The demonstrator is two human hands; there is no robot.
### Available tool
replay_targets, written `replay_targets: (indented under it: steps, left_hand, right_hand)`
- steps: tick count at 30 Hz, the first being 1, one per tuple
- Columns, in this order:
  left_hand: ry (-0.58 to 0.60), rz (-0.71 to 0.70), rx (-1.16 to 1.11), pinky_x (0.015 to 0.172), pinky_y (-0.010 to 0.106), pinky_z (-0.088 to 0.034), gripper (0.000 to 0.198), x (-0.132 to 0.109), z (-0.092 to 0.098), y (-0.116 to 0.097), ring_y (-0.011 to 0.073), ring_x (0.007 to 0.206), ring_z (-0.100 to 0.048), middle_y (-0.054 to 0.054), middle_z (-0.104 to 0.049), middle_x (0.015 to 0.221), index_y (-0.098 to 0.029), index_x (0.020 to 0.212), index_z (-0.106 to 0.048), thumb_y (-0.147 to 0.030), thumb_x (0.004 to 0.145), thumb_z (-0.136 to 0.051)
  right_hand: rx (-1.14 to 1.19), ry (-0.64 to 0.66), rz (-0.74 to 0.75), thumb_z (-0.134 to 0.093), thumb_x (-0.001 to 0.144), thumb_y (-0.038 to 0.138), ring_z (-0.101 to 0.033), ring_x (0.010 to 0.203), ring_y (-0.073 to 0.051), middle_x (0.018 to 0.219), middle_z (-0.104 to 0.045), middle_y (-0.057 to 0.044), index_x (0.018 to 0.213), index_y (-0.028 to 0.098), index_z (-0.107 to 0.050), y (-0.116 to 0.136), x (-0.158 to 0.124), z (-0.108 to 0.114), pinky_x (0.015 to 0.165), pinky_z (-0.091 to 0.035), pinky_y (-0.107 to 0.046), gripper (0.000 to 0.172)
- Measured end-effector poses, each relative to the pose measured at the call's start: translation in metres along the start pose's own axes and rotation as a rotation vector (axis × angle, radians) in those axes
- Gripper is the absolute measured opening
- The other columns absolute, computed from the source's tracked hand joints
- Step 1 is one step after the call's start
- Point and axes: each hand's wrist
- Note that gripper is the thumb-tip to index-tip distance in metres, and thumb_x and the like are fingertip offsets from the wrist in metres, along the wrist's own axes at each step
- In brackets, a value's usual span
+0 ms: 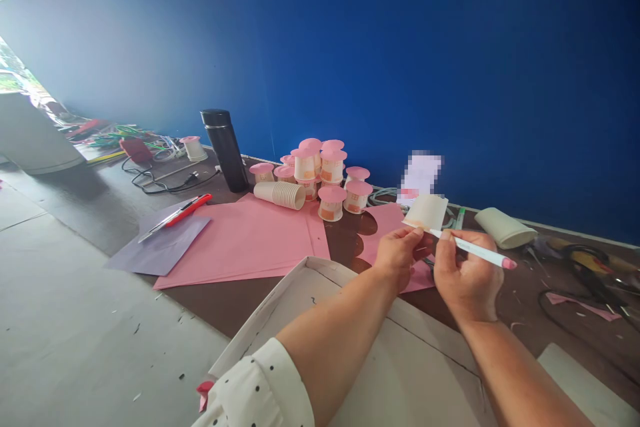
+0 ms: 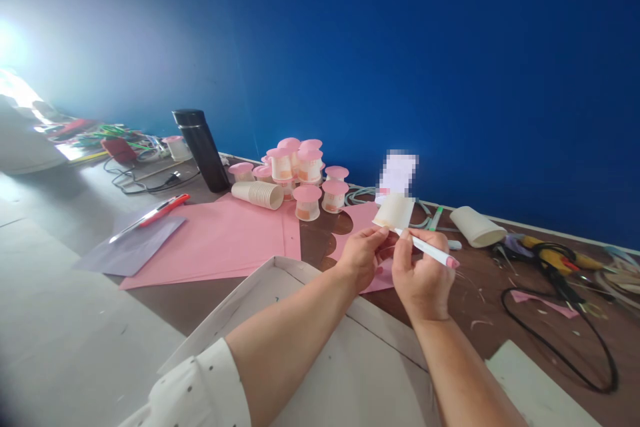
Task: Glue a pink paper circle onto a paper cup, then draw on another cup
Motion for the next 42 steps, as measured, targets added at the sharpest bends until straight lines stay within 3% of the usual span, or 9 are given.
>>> replay_targets:
  steps: [19,29,38,42]
  left_hand:
    - [-0.060,0.027,-0.040,0.071,0.028,-0.043,0.012,-0.0062,-0.0070,-0.0073,0.0107,0.065,-0.056,0.005,-0.059,0.067,-0.010,0.069,-0.062,-0.018,0.075,-0.067]
    - [-0.008,0.014,-0.016,0.076,0.029,-0.044,0.021,-0.0023,-0.0030,-0.0024,0.0126,0.067,-0.058,0.005,-0.060,0.069,-0.010,0.069,-0.062,-0.028,0.070,-0.073]
    - [-0.031,0.016,-0.009,0.076,0.029,-0.044,0.021,-0.0041,-0.0044,-0.0053,0.0115,0.065,-0.056,0.006,-0.060,0.067,-0.011,0.069,-0.062,-0.028,0.070,-0.074]
    - [-0.017,0.011,-0.005,0.077,0.030,-0.045,0.022,-0.0024,-0.0028,-0.0032,0.0123,0.066,-0.057,0.006,-0.061,0.068,-0.011,0.069,-0.063,-0.029,0.069,-0.074]
  right_hand:
    - [-0.037,-0.064,-0.007,-0.047,0.084,0.033,-0.057,0.074,-0.020,0.083,-0.059,-0.013,0.085,0.014,-0.056,0.0052,0.0029,0.0019,0.064,-0.045,-0.032,0.021]
    - [0.006,0.007,0.049,-0.050,0.085,0.033,-0.058,0.074,-0.020,0.082,-0.061,-0.011,0.087,0.014,-0.056,0.0024,0.0012,-0.0003,0.065,-0.045,-0.031,0.020]
    - [-0.025,-0.011,-0.043,-0.048,0.085,0.034,-0.055,0.067,-0.018,0.081,-0.060,-0.011,0.086,0.015,-0.055,0.0060,0.0025,0.0020,0.061,-0.043,-0.031,0.021]
    - [-0.013,0.002,-0.014,-0.049,0.084,0.034,-0.056,0.070,-0.019,0.081,-0.061,-0.011,0.088,0.014,-0.056,0.0035,0.0016,0.0004,0.062,-0.044,-0.031,0.021]
Point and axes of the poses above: each hand's wrist, its own x-axis towards the middle knuckle, its own z-axis out of the back of the hand, y = z × x
